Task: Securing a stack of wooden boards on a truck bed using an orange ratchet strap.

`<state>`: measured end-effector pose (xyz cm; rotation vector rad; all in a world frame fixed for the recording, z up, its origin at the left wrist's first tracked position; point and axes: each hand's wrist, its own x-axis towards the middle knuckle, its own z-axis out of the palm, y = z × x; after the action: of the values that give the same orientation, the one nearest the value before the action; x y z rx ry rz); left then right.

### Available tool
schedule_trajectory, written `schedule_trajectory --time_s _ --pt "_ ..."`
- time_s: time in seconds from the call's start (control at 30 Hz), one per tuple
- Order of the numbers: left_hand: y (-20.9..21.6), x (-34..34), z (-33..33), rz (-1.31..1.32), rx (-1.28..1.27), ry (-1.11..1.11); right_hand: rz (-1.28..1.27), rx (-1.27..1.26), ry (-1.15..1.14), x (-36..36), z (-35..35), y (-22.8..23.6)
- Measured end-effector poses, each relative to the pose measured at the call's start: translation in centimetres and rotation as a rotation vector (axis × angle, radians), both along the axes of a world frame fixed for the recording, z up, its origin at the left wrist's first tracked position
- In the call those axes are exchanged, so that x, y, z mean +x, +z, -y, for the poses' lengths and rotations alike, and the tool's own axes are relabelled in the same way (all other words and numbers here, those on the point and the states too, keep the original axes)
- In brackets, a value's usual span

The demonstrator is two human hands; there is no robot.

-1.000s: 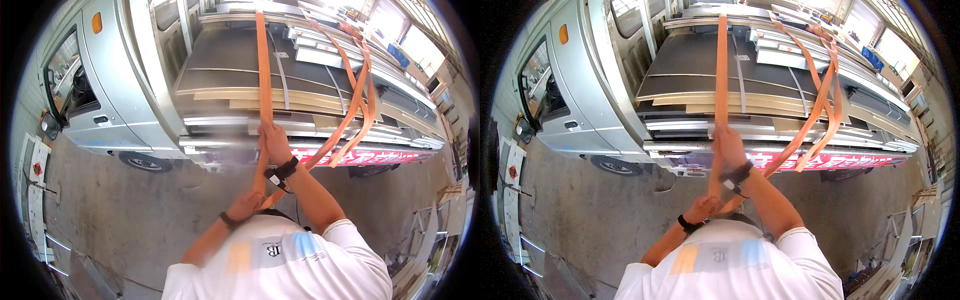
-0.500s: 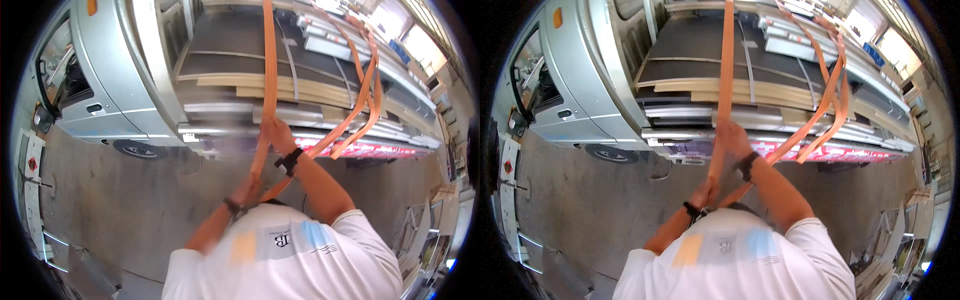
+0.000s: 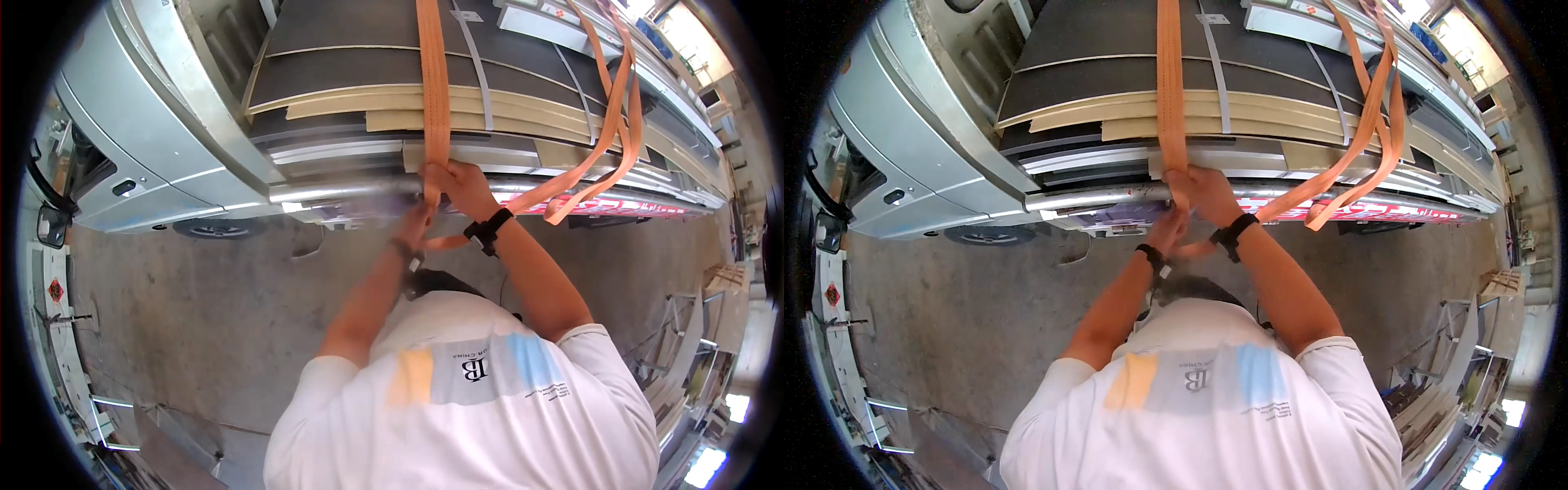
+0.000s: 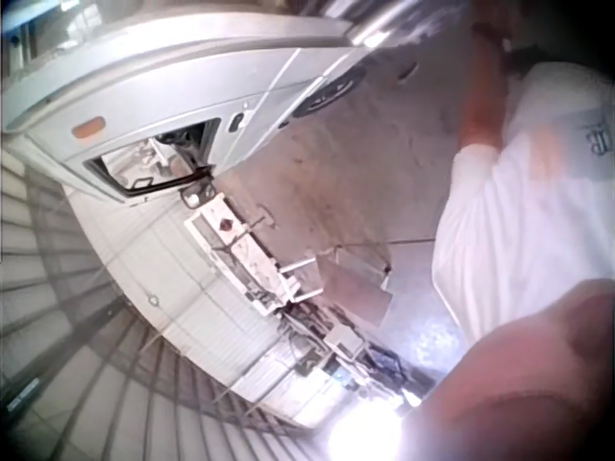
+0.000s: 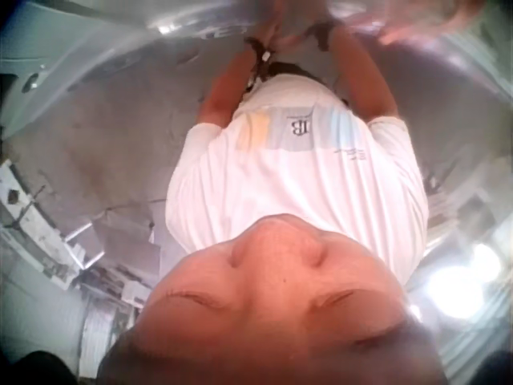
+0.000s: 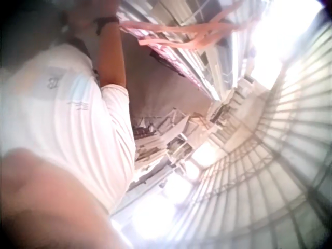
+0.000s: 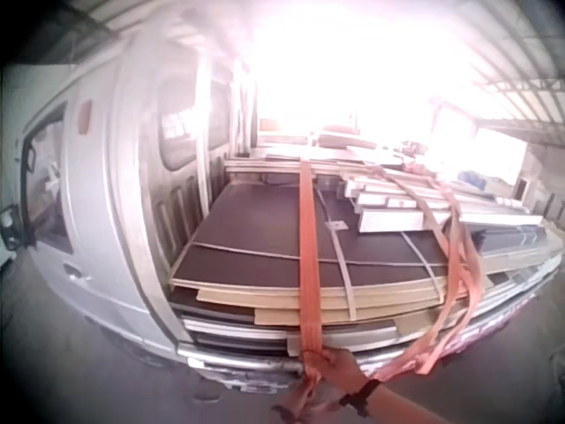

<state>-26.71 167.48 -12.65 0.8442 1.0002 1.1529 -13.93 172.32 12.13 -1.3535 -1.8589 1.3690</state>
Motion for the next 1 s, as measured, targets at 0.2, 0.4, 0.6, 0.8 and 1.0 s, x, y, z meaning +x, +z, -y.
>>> schedule_trajectory --time_s 0.2,0.4,0.6,0.8,1.0 --pt "2.1 0.5 -1.3 -1.221 0.512 0.269 -0.019 0.000 -0.033 1.4 -1.6 0.0" --pt "16.4 -0.3 -0.7 -1.076 0.070 0.058 0.008 0.082 0.125 3.8 -2.4 -0.4" --pt "13.5 -3.9 2.7 -0.603 0.122 -0.076 0.082 0.092 0.155 1.8 -2.1 1.0" --pt "7.7 -2.4 2.5 0.188 -0.355 0.100 -0.447 -0.092 -0.033 -0.1 -0.7 4.2" --pt "5.0 -3.3 0.2 -0.493 0.076 -0.099 -0.466 0.076 -0.232 -1.5 0.4 4.1"
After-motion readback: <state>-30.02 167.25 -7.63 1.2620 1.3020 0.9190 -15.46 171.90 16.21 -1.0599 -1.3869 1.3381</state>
